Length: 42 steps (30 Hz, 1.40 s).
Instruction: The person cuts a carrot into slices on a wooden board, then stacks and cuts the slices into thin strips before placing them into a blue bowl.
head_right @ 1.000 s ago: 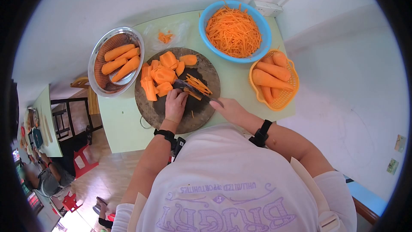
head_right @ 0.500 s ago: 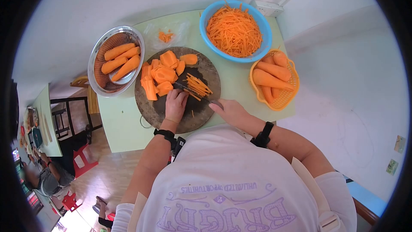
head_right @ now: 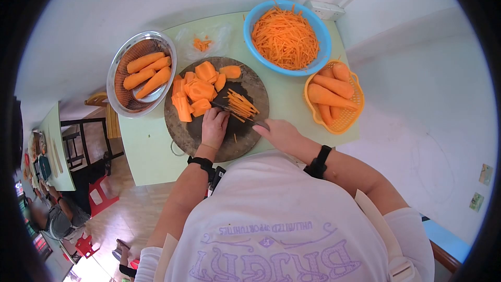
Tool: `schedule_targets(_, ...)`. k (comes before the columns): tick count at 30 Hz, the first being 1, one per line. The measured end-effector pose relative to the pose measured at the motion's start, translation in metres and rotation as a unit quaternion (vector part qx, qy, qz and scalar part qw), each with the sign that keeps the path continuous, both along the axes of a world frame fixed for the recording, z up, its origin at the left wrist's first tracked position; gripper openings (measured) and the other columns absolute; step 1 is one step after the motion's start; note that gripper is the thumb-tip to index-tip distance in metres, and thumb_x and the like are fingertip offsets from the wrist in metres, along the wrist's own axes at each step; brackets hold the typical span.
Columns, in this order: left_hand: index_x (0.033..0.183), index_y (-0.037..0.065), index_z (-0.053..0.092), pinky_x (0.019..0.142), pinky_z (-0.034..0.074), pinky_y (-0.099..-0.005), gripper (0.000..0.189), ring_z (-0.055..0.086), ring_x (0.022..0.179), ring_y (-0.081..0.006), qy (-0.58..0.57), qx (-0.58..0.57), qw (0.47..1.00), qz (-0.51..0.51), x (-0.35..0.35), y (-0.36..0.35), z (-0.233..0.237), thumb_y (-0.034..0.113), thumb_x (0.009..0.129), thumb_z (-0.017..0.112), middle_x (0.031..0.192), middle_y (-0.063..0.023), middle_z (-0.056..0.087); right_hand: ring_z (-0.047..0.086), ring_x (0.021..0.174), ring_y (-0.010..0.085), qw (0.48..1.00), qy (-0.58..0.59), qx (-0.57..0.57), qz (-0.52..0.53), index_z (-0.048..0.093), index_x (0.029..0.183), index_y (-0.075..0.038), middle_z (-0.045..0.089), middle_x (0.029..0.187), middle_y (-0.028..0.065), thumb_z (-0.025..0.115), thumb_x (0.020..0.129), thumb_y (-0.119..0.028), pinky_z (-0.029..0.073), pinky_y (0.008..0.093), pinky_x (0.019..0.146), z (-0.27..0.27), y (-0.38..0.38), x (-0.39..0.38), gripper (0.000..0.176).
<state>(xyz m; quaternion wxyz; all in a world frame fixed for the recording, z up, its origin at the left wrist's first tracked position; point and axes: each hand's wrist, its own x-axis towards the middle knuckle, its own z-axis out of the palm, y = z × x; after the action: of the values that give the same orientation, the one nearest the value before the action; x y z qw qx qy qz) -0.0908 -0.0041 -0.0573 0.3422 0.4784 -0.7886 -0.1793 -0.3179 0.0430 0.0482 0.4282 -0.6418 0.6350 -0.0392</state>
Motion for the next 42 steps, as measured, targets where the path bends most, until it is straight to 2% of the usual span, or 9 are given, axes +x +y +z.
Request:
schedule_targets(8,0.088,0.007,0.068,0.076,0.05,-0.0378,0.011,0.057,0.084,-0.0287,0.002,-0.01,1.0,0.004,-0.001,-0.001,0.0,0.006,0.078,0.072,0.087,-0.0084,0.058,0.059,0.078,0.0431,0.999,-0.036,0.02,-0.033,0.061,0.087,0.005,0.063,0.081,0.0253,0.047,0.099,-0.046,0.046,0.0474,0.072,-0.005,0.0,-0.004,0.054)
schedule_targets(10,0.088,0.007,0.068,0.076,0.05,-0.038,0.011,0.057,0.084,-0.0285,-0.009,-0.015,1.0,-0.001,-0.002,-0.001,0.002,0.006,0.078,0.072,0.087,-0.0083,0.058,0.048,0.06,0.029,0.996,-0.053,-0.03,-0.063,0.059,0.084,0.004,0.054,0.067,0.0192,0.052,0.1,-0.037,0.044,0.0407,0.062,-0.007,0.006,-0.007,0.045)
schedule_targets(17,0.092,0.007,0.068,0.078,0.05,-0.0383,0.013,0.058,0.086,-0.0289,-0.01,-0.01,1.0,0.009,-0.003,-0.001,0.002,0.005,0.079,0.071,0.089,-0.0087,0.059,0.052,0.062,0.034,0.998,-0.032,-0.041,-0.043,0.06,0.085,0.004,0.056,0.069,0.021,0.052,0.099,-0.038,0.045,0.0416,0.063,0.004,0.004,-0.005,0.045)
schedule_targets(19,0.093,0.007,0.067,0.078,0.05,-0.0385,0.014,0.058,0.086,-0.0291,-0.009,-0.013,1.0,0.006,-0.002,0.0,0.0,0.005,0.079,0.071,0.089,-0.0085,0.059,0.061,0.083,0.0432,1.0,-0.012,0.013,-0.018,0.061,0.092,0.004,0.064,0.085,0.0257,0.049,0.098,-0.047,0.048,0.0472,0.075,0.008,0.003,-0.003,0.053)
schedule_targets(22,0.091,0.007,0.067,0.078,0.05,-0.0386,0.013,0.058,0.086,-0.029,-0.01,-0.004,1.0,0.002,-0.001,0.0,0.001,0.005,0.078,0.071,0.089,-0.0084,0.059,0.062,0.085,0.0434,1.0,-0.009,0.013,-0.014,0.062,0.094,0.004,0.064,0.086,0.026,0.048,0.098,-0.047,0.048,0.0477,0.076,0.012,0.003,-0.002,0.053)
schedule_targets(35,0.089,0.007,0.069,0.075,0.049,-0.0383,0.013,0.056,0.083,-0.029,-0.01,-0.007,1.0,-0.004,0.0,0.0,0.001,0.005,0.076,0.072,0.086,-0.0084,0.057,0.062,0.087,0.0437,1.0,0.002,0.028,-0.006,0.062,0.097,0.005,0.065,0.089,0.0263,0.047,0.099,-0.045,0.048,0.0481,0.078,0.014,0.002,0.001,0.053)
schedule_targets(37,0.089,0.007,0.069,0.075,0.049,-0.0381,0.014,0.056,0.083,-0.0287,-0.01,-0.01,1.0,-0.004,-0.001,-0.001,0.001,0.005,0.076,0.072,0.086,-0.0083,0.057,0.06,0.072,0.0395,1.0,0.0,-0.007,-0.013,0.063,0.091,0.003,0.062,0.075,0.0228,0.052,0.099,-0.04,0.048,0.0433,0.069,0.007,0.004,0.0,0.045)
schedule_targets(40,0.088,0.008,0.068,0.075,0.049,-0.0383,0.013,0.056,0.083,-0.0286,-0.012,-0.003,1.0,-0.007,0.0,-0.001,0.002,0.005,0.076,0.072,0.086,-0.0082,0.057,0.061,0.084,0.044,1.0,0.003,0.009,-0.01,0.062,0.093,0.004,0.064,0.085,0.0265,0.047,0.099,-0.046,0.048,0.0488,0.075,0.003,0.003,0.002,0.053)
schedule_targets(42,0.088,0.008,0.068,0.076,0.049,-0.0384,0.013,0.056,0.084,-0.0285,-0.018,-0.006,1.0,-0.005,0.0,0.0,-0.002,0.005,0.076,0.072,0.086,-0.0081,0.057,0.061,0.079,0.0421,1.0,0.005,0.001,-0.006,0.062,0.093,0.004,0.063,0.082,0.0253,0.049,0.099,-0.043,0.048,0.0464,0.073,-0.007,0.001,0.004,0.048)
